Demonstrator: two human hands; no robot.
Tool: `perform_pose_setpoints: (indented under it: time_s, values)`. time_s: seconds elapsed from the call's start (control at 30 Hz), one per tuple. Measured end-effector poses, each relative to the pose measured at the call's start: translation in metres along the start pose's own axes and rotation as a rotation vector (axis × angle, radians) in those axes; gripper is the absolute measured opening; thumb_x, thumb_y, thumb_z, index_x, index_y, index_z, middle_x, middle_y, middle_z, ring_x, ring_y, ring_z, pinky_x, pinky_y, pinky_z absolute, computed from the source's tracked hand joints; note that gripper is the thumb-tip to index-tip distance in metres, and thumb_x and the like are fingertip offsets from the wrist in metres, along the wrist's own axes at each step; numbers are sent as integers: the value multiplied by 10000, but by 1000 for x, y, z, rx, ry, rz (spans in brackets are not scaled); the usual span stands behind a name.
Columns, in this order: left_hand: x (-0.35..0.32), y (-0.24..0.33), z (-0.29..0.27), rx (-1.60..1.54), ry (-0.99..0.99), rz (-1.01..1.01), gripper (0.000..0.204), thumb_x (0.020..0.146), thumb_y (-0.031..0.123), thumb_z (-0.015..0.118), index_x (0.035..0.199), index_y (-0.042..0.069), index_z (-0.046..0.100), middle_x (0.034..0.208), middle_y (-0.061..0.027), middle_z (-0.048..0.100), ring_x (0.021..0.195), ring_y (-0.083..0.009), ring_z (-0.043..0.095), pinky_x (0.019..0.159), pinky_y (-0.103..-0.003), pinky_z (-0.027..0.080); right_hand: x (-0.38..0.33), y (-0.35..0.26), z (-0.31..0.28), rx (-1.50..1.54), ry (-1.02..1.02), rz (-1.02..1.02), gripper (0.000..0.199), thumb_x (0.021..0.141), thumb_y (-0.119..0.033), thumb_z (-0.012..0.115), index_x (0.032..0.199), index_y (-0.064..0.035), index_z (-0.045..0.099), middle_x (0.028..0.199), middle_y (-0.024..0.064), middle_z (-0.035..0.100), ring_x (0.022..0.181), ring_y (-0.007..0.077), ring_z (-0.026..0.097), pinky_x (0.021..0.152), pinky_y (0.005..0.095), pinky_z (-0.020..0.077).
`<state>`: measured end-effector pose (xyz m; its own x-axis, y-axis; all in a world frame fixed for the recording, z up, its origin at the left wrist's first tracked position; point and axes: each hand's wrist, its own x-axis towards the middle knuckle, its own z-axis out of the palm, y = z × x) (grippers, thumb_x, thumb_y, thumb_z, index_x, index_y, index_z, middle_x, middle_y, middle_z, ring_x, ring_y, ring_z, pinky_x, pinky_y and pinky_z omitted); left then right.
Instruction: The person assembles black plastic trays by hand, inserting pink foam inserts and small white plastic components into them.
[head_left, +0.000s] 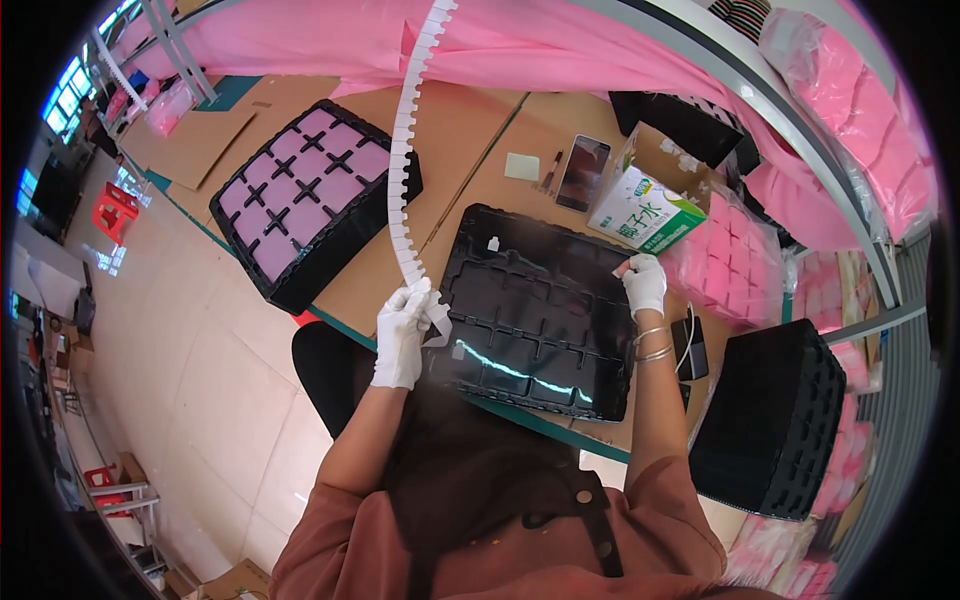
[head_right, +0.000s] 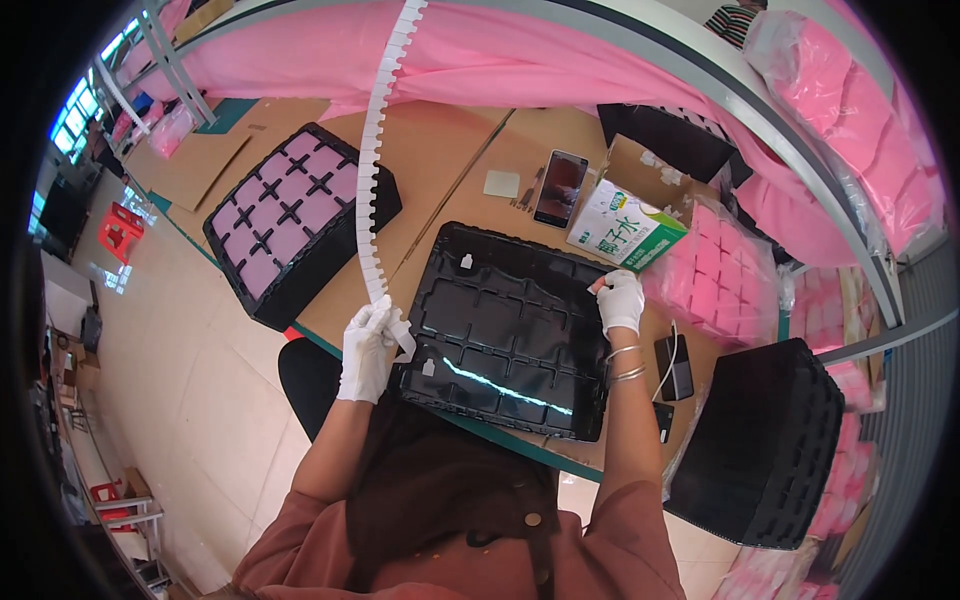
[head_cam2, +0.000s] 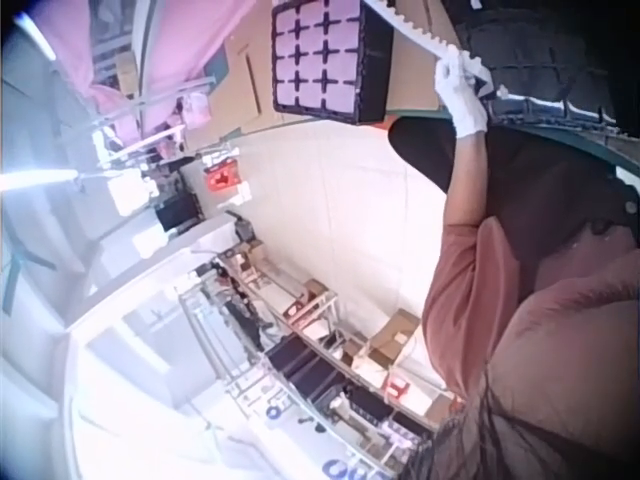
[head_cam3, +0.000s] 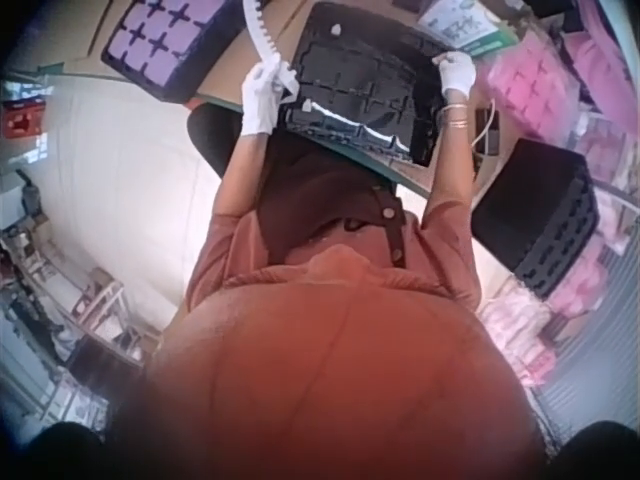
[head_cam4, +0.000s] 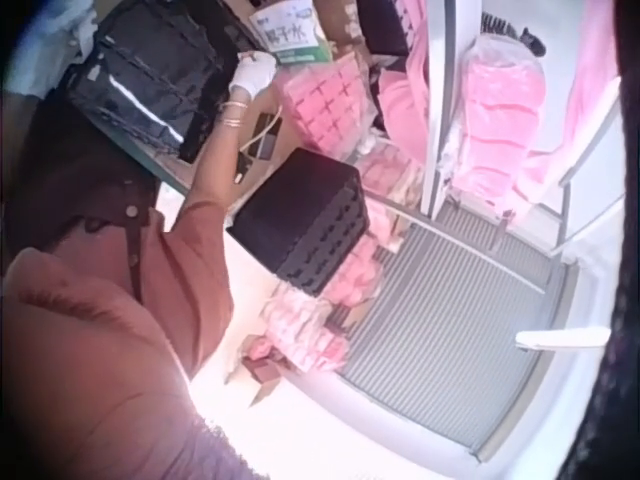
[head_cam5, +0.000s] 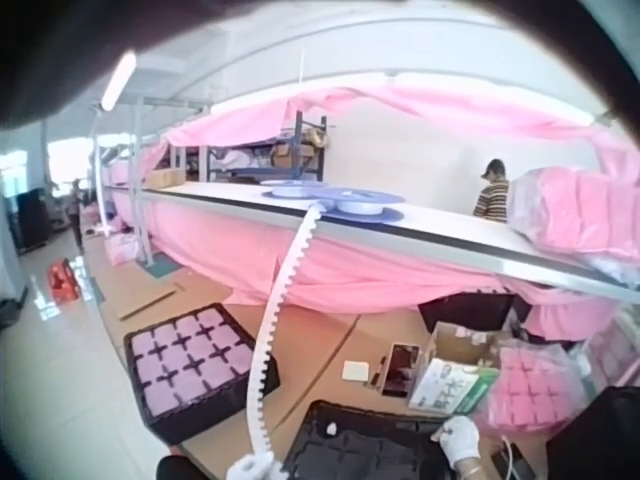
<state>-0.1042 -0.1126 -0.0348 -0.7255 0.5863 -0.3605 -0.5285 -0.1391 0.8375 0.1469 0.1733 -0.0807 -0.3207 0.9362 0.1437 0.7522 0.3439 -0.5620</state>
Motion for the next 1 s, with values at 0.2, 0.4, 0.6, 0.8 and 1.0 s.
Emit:
perform_pose_setpoints:
  time_s: [0.2, 0.4, 0.6, 0.8, 1.0]
  values:
    - [-5, -11, 2, 23, -38, -3, 183, 878, 231, 656, 816, 62, 624, 710, 15, 593, 549, -15, 422, 532, -168, 331, 17, 23, 23, 11, 178, -85, 177, 667, -13, 712, 816, -43, 620, 880, 133, 571, 743, 302, 590, 707, 381, 490]
    - [-24, -11, 18, 41, -98, 14, 140, 872, 178, 661, 900, 44, 630, 843, -24, 640, 733, -68, 576, 644, -216, 457, -55, -85, 31, 460, 17, -251, 213, 770, -92, 717, 952, -53, 612, 909, 78, 608, 807, 171, 621, 735, 310, 498]
    - [-30, -25, 22, 38, -139, 13, 125, 884, 193, 650, 859, 73, 630, 786, -4, 636, 632, -29, 491, 585, -194, 384, -144, -165, 57, 1109, -611, 103, 191, 806, -71, 704, 962, -14, 611, 891, 6, 623, 820, 81, 570, 743, 222, 458]
    - [-35, -32, 24, -5, -117, 29, 132, 890, 198, 643, 859, 70, 630, 769, 5, 627, 649, -41, 518, 600, -200, 397, -155, -165, 54, 1221, -528, 133, 67, 768, -4, 690, 784, -11, 625, 827, -1, 621, 739, 71, 553, 677, 219, 451]
    - [-26, -24, 15, 111, -62, 146, 127, 892, 186, 636, 892, 59, 638, 792, -20, 639, 653, -43, 523, 581, -193, 405, -155, -156, -11, 959, -291, -137, 116, 664, 47, 682, 727, -29, 622, 900, 60, 620, 804, 165, 572, 735, 260, 452]
